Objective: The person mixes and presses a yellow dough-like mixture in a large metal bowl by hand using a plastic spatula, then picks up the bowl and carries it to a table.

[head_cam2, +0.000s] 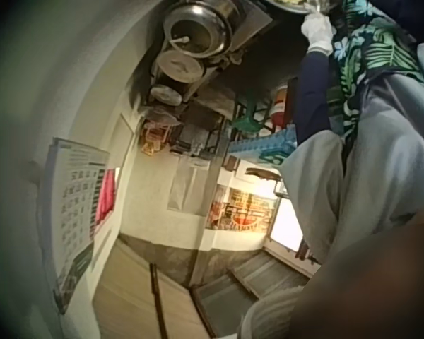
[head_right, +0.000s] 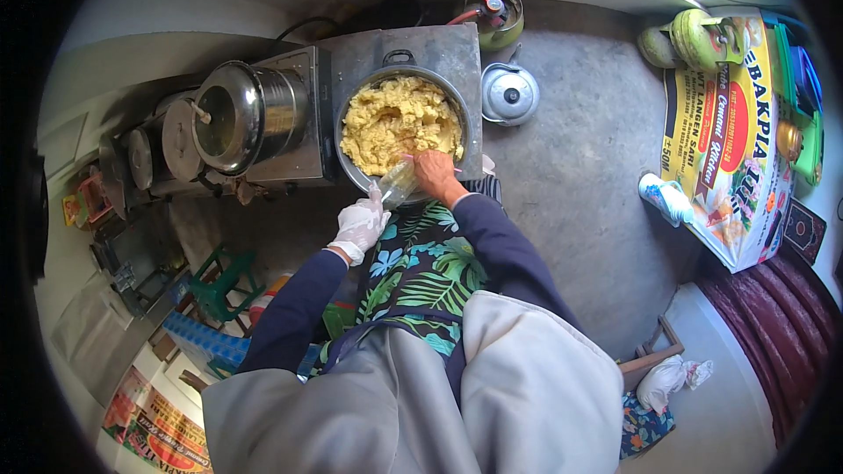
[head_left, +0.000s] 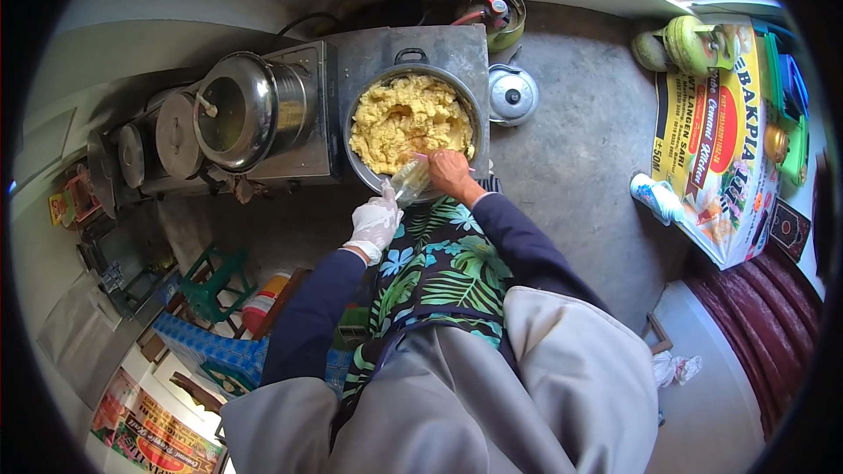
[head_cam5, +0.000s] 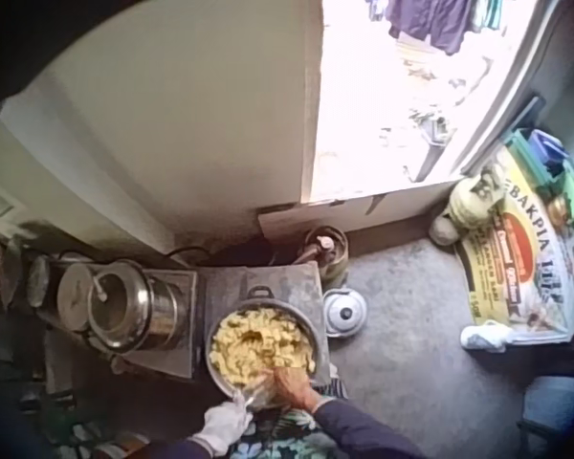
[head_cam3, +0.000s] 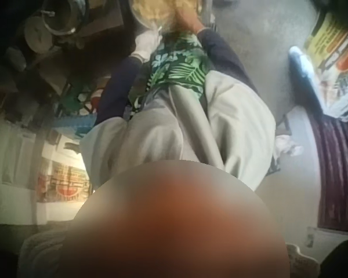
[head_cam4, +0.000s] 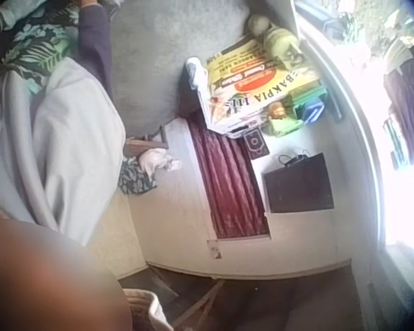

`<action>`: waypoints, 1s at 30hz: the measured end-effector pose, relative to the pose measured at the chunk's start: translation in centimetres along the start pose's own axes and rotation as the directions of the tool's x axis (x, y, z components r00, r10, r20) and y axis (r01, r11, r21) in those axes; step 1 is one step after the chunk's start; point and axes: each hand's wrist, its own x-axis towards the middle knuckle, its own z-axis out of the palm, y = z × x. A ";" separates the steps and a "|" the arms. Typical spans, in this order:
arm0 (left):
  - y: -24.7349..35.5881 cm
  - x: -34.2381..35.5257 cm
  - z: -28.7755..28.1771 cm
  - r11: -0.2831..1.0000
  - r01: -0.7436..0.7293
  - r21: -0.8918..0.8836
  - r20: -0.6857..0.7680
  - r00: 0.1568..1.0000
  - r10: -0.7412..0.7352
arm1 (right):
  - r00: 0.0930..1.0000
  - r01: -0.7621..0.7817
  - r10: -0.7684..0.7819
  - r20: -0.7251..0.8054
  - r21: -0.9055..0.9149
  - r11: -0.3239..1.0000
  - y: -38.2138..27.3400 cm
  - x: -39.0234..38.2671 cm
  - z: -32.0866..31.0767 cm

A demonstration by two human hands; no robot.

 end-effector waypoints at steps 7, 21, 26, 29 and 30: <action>1.6 0.0 1.5 0.967 0.055 0.250 -0.085 0.996 -0.035 | 0.985 0.102 -0.094 -0.143 0.050 0.993 -1.2 -2.3 0.8; 1.2 -0.1 3.6 0.991 0.135 -0.020 -0.017 0.991 -0.136 | 0.978 0.198 -0.203 -0.048 -0.098 0.975 -0.8 -0.6 -0.3; 1.8 0.7 4.7 0.976 0.139 -0.170 -0.242 0.954 -0.178 | 0.956 0.196 -0.224 -0.189 -0.156 0.968 0.2 -0.8 0.7; 2.1 0.5 5.4 0.975 0.212 -0.066 -0.222 0.950 -0.221 | 0.977 0.204 -0.210 -0.044 -0.114 0.972 0.7 0.7 -1.0; 1.7 0.1 5.8 0.974 0.215 -0.067 -0.217 0.950 -0.225 | 0.959 0.274 -0.279 -0.056 -0.091 0.958 -0.3 0.4 -1.1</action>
